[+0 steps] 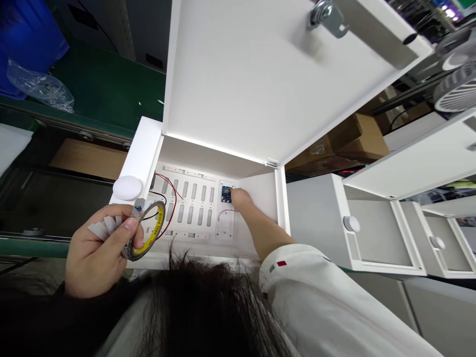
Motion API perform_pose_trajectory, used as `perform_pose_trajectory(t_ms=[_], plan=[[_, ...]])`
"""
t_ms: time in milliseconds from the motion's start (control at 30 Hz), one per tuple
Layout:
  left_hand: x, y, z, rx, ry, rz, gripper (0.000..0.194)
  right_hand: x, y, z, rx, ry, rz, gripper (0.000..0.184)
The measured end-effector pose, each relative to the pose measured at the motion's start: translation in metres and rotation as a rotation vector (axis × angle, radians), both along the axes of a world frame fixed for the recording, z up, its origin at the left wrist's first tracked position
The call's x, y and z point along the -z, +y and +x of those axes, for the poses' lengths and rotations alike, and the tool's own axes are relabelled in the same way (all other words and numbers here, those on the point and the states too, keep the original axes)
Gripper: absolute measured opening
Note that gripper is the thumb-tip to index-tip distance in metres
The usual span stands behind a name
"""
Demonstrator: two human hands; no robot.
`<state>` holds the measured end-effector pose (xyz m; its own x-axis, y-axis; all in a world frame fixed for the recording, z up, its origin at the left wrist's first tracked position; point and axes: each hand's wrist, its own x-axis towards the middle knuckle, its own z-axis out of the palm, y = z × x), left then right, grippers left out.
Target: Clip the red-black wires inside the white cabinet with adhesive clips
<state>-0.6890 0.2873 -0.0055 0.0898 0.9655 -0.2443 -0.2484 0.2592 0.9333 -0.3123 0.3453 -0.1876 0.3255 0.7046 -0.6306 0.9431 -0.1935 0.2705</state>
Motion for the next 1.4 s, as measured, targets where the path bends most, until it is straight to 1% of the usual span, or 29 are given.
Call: perform_pose_trajectory(t_ms=[167, 333, 433, 567, 767, 933, 1033, 1133, 1233, 1400], plan=[[0.0, 0.0, 0.0, 0.024, -0.05, 0.03, 0.012, -0.001, 0.002, 0.004, -0.056, -0.039, -0.052, 0.021], [-0.002, 0.0, 0.001, 0.02, -0.053, -0.006, 0.011, -0.003, 0.001, 0.004, -0.117, -0.048, -0.039, 0.023], [-0.003, 0.001, 0.001, 0.026, -0.053, -0.006, 0.011, -0.001, -0.001, 0.005, -0.152, -0.05, -0.03, 0.024], [-0.004, 0.001, 0.001, 0.029, -0.05, -0.022, 0.012, 0.004, -0.004, 0.007, -0.161, -0.067, -0.041, 0.024], [-0.006, 0.002, 0.001, 0.027, -0.052, -0.027, 0.011, 0.006, -0.01, 0.002, -0.226, -0.106, -0.049, 0.032], [-0.006, 0.002, 0.001, 0.027, -0.05, -0.04, 0.011, 0.005, -0.013, -0.002, -0.294, -0.117, -0.051, 0.035], [-0.006, 0.002, 0.001, 0.028, -0.045, -0.038, 0.01, 0.004, -0.013, 0.001, -0.274, -0.092, -0.029, 0.032], [-0.007, 0.002, 0.001, 0.028, -0.04, -0.031, 0.011, 0.005, -0.012, 0.006, -0.197, -0.07, -0.011, 0.028], [-0.007, 0.002, 0.001, 0.033, -0.046, -0.037, 0.012, 0.006, -0.008, 0.011, -0.132, -0.069, -0.022, 0.028], [-0.006, 0.002, 0.0, 0.031, -0.07, -0.048, 0.013, 0.012, -0.005, 0.016, -0.104, -0.061, -0.015, 0.026]])
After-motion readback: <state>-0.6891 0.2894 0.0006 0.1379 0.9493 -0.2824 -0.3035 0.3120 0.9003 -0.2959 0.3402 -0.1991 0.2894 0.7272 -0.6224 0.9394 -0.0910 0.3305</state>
